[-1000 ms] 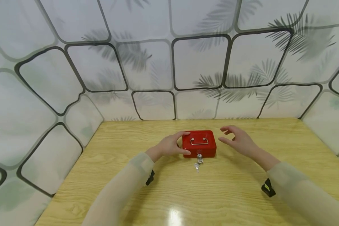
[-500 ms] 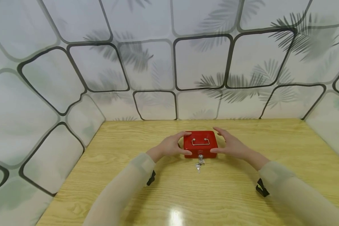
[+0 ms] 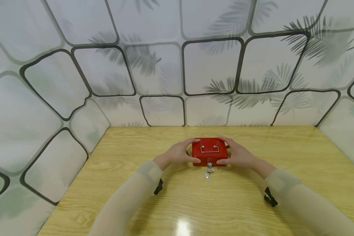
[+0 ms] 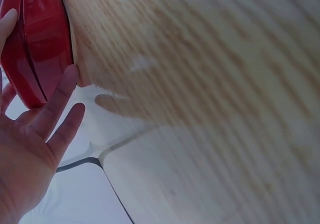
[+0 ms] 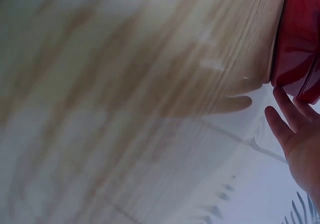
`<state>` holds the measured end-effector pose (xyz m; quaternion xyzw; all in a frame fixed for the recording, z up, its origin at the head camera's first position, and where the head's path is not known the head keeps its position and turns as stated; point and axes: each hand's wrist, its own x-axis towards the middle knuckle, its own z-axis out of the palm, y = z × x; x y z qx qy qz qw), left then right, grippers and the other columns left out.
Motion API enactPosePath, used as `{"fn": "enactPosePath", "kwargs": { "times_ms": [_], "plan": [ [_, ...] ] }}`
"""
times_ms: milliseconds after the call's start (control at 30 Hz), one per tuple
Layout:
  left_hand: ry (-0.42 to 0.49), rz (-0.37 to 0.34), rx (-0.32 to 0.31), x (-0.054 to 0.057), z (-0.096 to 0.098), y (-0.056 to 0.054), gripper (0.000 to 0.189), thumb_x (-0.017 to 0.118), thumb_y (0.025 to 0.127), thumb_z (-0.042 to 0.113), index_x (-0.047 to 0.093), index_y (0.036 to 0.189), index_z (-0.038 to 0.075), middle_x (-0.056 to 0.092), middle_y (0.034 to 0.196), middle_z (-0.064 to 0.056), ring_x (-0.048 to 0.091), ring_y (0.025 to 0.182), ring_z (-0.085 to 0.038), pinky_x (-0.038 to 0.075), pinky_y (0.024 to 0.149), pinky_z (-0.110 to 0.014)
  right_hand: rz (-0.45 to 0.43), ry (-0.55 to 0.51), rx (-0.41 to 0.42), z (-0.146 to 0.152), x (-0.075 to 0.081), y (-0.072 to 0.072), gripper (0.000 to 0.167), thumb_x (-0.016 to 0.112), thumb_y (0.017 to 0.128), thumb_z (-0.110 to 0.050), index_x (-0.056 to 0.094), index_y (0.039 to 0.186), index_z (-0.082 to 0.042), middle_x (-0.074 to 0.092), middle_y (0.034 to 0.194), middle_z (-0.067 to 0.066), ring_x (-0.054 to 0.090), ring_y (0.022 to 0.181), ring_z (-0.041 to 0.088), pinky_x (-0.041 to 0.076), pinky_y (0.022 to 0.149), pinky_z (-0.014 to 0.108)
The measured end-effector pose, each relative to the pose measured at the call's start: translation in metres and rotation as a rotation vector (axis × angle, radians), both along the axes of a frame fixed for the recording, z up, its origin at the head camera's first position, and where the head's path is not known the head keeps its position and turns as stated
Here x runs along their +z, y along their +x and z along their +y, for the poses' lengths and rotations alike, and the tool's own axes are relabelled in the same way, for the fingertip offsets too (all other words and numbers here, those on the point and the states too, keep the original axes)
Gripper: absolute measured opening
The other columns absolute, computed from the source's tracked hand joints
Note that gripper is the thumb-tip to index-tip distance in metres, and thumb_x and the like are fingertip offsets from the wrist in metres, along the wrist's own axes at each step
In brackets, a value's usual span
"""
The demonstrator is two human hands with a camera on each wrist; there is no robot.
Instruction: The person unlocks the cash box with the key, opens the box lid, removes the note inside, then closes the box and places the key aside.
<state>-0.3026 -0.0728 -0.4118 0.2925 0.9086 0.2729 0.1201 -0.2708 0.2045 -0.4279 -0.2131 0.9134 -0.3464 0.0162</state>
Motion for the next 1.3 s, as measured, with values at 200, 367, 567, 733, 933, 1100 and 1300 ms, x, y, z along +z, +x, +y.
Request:
{"fn": "enactPosePath", "kwargs": {
  "times_ms": [200, 367, 567, 733, 933, 1100, 1300],
  "plan": [
    [0.028, -0.007, -0.004, 0.000, -0.002, -0.001, 0.084, 0.077, 0.079, 0.051, 0.037, 0.149, 0.029, 0.057, 0.129, -0.004, 0.061, 0.069, -0.009, 0.048, 0.074, -0.030, -0.021, -0.012, 0.021, 0.001, 0.002, -0.001, 0.096, 0.083, 0.076, -0.039, 0.030, 0.148, -0.004, 0.047, 0.138, 0.020, 0.057, 0.109, 0.034, 0.048, 0.087, 0.049],
    [0.051, -0.033, 0.009, 0.000, -0.002, -0.002, 0.082, 0.076, 0.079, 0.051, 0.038, 0.148, 0.031, 0.060, 0.121, -0.002, 0.055, 0.063, -0.012, 0.047, 0.073, -0.031, -0.044, -0.016, 0.021, 0.003, 0.003, -0.003, 0.096, 0.082, 0.077, -0.041, 0.030, 0.148, -0.004, 0.048, 0.137, 0.020, 0.058, 0.106, 0.033, 0.050, 0.083, 0.045],
    [0.095, -0.090, 0.013, 0.004, -0.002, -0.005, 0.080, 0.077, 0.080, 0.049, 0.039, 0.148, 0.032, 0.053, 0.136, -0.006, 0.058, 0.064, -0.014, 0.046, 0.074, -0.033, -0.088, -0.021, 0.013, 0.003, 0.009, -0.004, 0.098, 0.081, 0.077, -0.045, 0.029, 0.150, -0.006, 0.048, 0.139, 0.017, 0.059, 0.105, 0.030, 0.051, 0.082, 0.042],
    [0.146, -0.144, 0.013, 0.003, -0.004, -0.009, 0.076, 0.075, 0.082, 0.047, 0.040, 0.148, 0.033, 0.052, 0.138, -0.007, 0.064, 0.076, -0.012, 0.049, 0.075, -0.032, -0.098, -0.010, 0.019, 0.004, 0.013, -0.005, 0.093, 0.078, 0.079, -0.047, 0.032, 0.149, -0.005, 0.050, 0.135, 0.018, 0.059, 0.104, 0.029, 0.050, 0.079, 0.039],
    [0.228, -0.182, 0.017, 0.000, -0.005, -0.012, 0.066, 0.066, 0.088, 0.051, 0.042, 0.147, 0.032, 0.050, 0.140, -0.005, 0.064, 0.091, -0.014, 0.050, 0.076, -0.032, -0.094, 0.013, -0.004, 0.004, 0.020, -0.008, 0.083, 0.071, 0.085, -0.048, 0.038, 0.146, -0.003, 0.052, 0.131, 0.019, 0.059, 0.104, 0.028, 0.048, 0.078, 0.038],
    [0.283, -0.151, 0.054, 0.000, -0.002, -0.013, 0.058, 0.061, 0.092, 0.051, 0.047, 0.144, 0.030, 0.051, 0.139, -0.003, 0.060, 0.104, -0.017, 0.048, 0.085, -0.035, -0.091, 0.033, -0.030, 0.004, 0.026, -0.012, 0.080, 0.065, 0.089, -0.052, 0.040, 0.146, -0.002, 0.056, 0.129, 0.019, 0.059, 0.104, 0.030, 0.047, 0.083, 0.043],
    [0.282, -0.069, 0.091, 0.004, 0.003, -0.011, 0.051, 0.054, 0.094, 0.054, 0.054, 0.139, 0.028, 0.054, 0.137, 0.000, 0.051, 0.123, -0.021, 0.040, 0.102, -0.042, -0.034, 0.038, -0.029, 0.006, 0.029, -0.015, 0.073, 0.061, 0.092, -0.050, 0.044, 0.144, -0.001, 0.049, 0.139, 0.023, 0.050, 0.121, 0.040, 0.042, 0.094, 0.055]
  ]
}}
